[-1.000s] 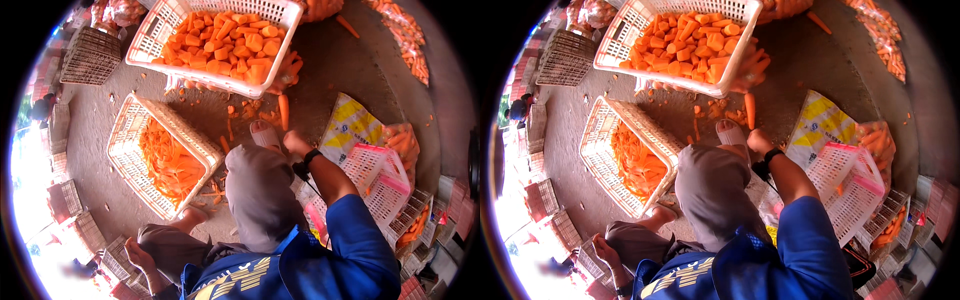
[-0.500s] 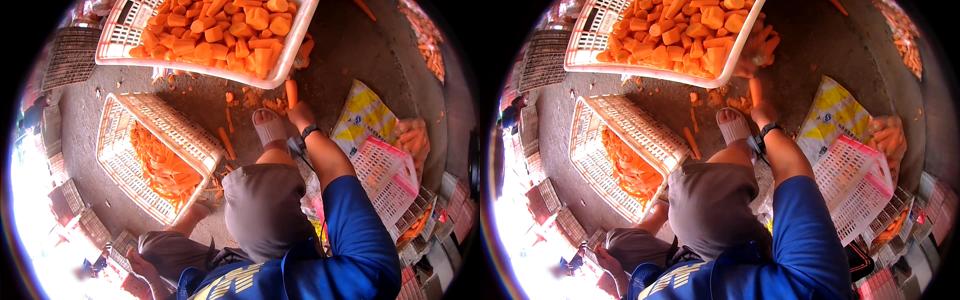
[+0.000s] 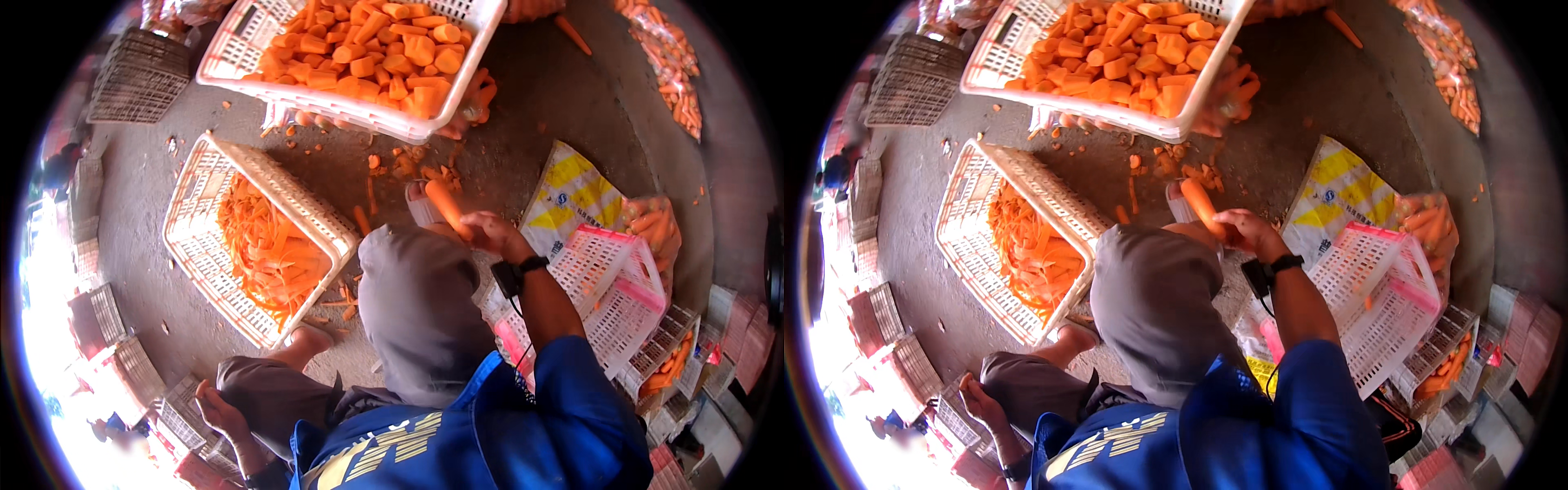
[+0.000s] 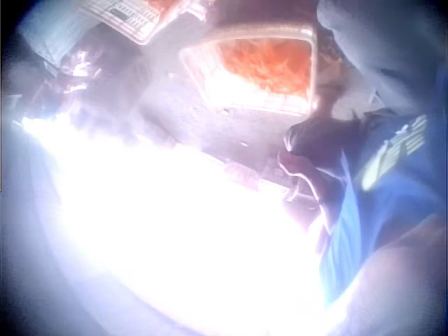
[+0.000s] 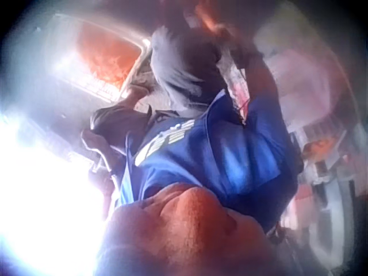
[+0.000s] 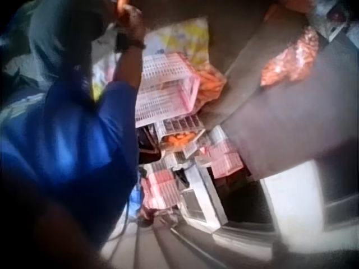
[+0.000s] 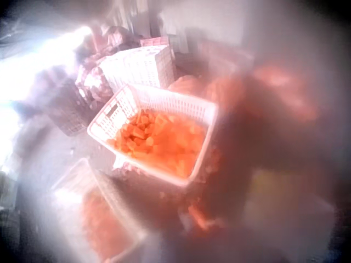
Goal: The person peels carrots using a tool and then chops them into smaller pieces, placing the pieces into a white plastic crate.
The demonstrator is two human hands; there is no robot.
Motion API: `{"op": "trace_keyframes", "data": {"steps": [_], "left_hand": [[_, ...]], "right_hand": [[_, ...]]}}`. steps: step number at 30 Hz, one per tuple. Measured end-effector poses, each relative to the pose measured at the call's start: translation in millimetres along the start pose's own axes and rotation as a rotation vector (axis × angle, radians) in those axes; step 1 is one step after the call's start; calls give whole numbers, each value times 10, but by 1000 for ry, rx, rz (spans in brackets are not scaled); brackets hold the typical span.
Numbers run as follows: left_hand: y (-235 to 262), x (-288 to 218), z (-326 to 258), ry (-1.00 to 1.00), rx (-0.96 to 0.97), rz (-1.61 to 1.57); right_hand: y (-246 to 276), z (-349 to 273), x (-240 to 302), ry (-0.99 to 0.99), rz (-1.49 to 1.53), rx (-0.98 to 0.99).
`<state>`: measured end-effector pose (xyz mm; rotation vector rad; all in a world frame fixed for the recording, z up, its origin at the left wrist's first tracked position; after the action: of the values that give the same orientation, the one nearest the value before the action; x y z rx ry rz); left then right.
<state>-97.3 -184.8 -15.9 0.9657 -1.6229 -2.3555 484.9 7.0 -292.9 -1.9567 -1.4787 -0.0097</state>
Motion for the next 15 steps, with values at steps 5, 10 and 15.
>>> {"op": "trace_keyframes", "data": {"steps": [5,10,15], "left_hand": [[58,-90,-71,26,-72,-125],[116,18,-140,23,-78,-172],[438,244,-182,64,-1,-228]], "right_hand": [[-387,-602,192,222,-1,263],[-1087,-1571,894,496,-394,288],[-1972,-2168,1114,524,-613,569]]}}
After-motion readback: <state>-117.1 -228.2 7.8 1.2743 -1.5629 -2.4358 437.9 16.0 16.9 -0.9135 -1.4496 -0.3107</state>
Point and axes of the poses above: each hand's wrist, its own z-axis towards the middle knuckle, its own y-axis out of the back of the hand, x = y × z, the point moved 3 cm from there along z, towards the middle knuckle, and after that the axes turned 2 degrees about -y, right-handed, at the moved point
